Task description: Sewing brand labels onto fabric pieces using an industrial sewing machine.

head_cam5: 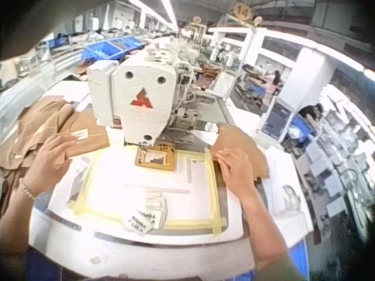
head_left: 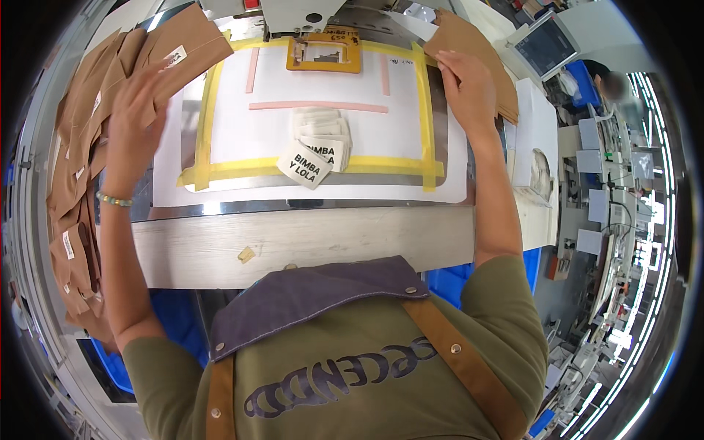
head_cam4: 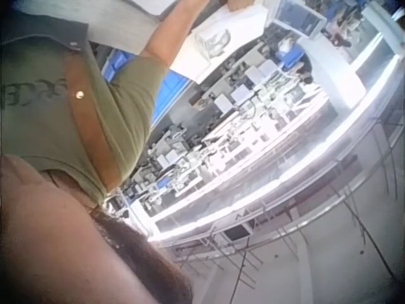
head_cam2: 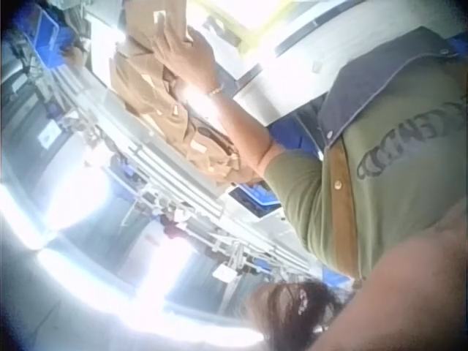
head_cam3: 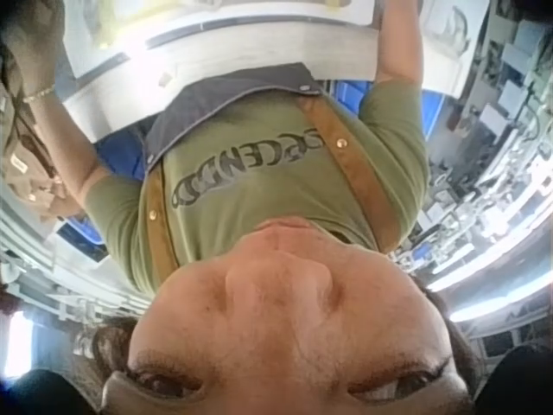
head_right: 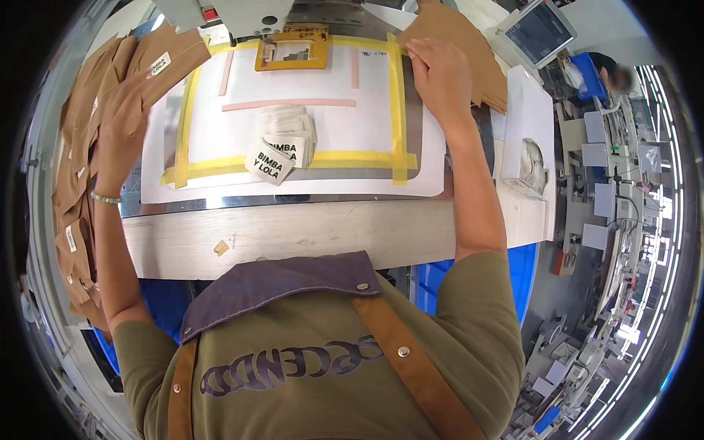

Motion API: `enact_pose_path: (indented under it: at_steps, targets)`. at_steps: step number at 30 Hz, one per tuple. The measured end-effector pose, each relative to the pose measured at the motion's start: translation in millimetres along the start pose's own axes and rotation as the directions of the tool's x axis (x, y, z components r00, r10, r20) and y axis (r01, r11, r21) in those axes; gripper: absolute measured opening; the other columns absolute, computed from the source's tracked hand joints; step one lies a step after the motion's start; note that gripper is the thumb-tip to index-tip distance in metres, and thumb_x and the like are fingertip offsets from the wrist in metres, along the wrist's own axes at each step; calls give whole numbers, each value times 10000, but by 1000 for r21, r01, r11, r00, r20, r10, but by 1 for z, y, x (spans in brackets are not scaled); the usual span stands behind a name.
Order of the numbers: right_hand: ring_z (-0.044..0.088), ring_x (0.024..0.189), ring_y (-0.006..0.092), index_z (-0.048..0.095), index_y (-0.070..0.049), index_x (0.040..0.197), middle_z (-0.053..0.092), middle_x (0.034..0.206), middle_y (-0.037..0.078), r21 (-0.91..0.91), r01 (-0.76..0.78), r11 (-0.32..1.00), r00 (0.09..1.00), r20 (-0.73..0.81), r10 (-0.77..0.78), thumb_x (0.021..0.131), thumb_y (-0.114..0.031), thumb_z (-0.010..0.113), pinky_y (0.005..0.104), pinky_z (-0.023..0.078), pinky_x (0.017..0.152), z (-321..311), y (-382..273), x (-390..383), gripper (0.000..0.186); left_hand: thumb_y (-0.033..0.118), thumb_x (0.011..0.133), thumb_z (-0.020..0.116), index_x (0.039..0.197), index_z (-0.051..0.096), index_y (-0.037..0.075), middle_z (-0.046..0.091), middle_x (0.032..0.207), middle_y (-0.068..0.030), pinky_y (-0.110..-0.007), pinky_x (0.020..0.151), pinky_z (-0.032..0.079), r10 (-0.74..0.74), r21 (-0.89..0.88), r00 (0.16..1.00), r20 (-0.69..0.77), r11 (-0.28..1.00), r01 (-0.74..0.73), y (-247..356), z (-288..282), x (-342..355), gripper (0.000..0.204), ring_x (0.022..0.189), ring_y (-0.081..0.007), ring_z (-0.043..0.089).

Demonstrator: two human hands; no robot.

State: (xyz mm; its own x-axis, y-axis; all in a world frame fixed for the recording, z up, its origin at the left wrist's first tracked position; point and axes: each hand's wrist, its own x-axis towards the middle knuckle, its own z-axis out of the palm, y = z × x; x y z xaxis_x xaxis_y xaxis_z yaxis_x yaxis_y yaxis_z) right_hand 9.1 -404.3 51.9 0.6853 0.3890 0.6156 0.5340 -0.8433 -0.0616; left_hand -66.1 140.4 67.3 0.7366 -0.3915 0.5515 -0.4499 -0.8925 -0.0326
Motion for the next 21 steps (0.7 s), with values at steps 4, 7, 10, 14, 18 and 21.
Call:
enact_pose_path:
  at_steps: [4, 7, 10, 14, 18, 21]
  targets:
    - [759, 1068, 309, 823, -77, 1155, 820, 1073, 83, 120, 50, 991, 997, -65, -43, 1002, -103, 713, 399, 593, 907, 5, -46, 2, 190, 49, 944, 780, 1324, 744, 80, 752, 1332, -100, -418, 1032, 592, 103, -522, 994, 37, 850, -69, 82, 15, 33, 384, 1196, -330, 719]
    - [746, 959, 273, 814, -92, 1091, 802, 986, 49, 156, 8, 988, 977, 210, -41, 967, -134, 725, 404, 588, 849, 13, -87, -6, 158, 87, 922, 803, 1338, 730, 58, 747, 1338, -116, -429, 1032, 592, 257, -550, 966, 37, 812, -195, 130, 40, 59, 423, 1197, -336, 715]
    - [736, 925, 236, 799, -118, 1102, 784, 1004, 23, 208, 307, 929, 927, 154, -341, 927, -119, 712, 386, 579, 815, 18, -110, -10, 195, 153, 924, 790, 1225, 704, 53, 743, 1147, -108, -422, 954, 594, 363, -491, 932, -19, 808, -325, 169, 67, 75, 329, 1099, -313, 709]
    - [738, 940, 241, 790, -112, 1108, 787, 1006, 24, 225, 350, 909, 904, 174, -391, 917, -108, 708, 389, 574, 837, 14, -114, -14, 207, 114, 916, 752, 1023, 650, 54, 697, 1025, -89, -424, 878, 583, 342, -514, 930, 136, 827, -229, 171, 88, 88, 159, 1002, -296, 696]
    - [739, 951, 251, 776, -95, 1059, 790, 1003, 40, 95, 336, 937, 934, 93, -344, 872, -74, 727, 392, 571, 855, 6, -99, -16, 195, 85, 881, 721, 981, 640, 58, 688, 1003, -84, -414, 860, 583, 411, -394, 911, 18, 841, -371, 142, 94, 85, 131, 999, -284, 696]
    - [744, 966, 248, 763, -75, 1030, 794, 1001, 55, 3, 307, 952, 948, 84, -306, 838, -30, 735, 396, 576, 869, 6, -87, -16, 199, 88, 851, 692, 946, 648, 82, 699, 984, -67, -368, 863, 598, 480, -236, 876, -44, 847, -476, 112, 92, 72, 104, 1010, -254, 698]
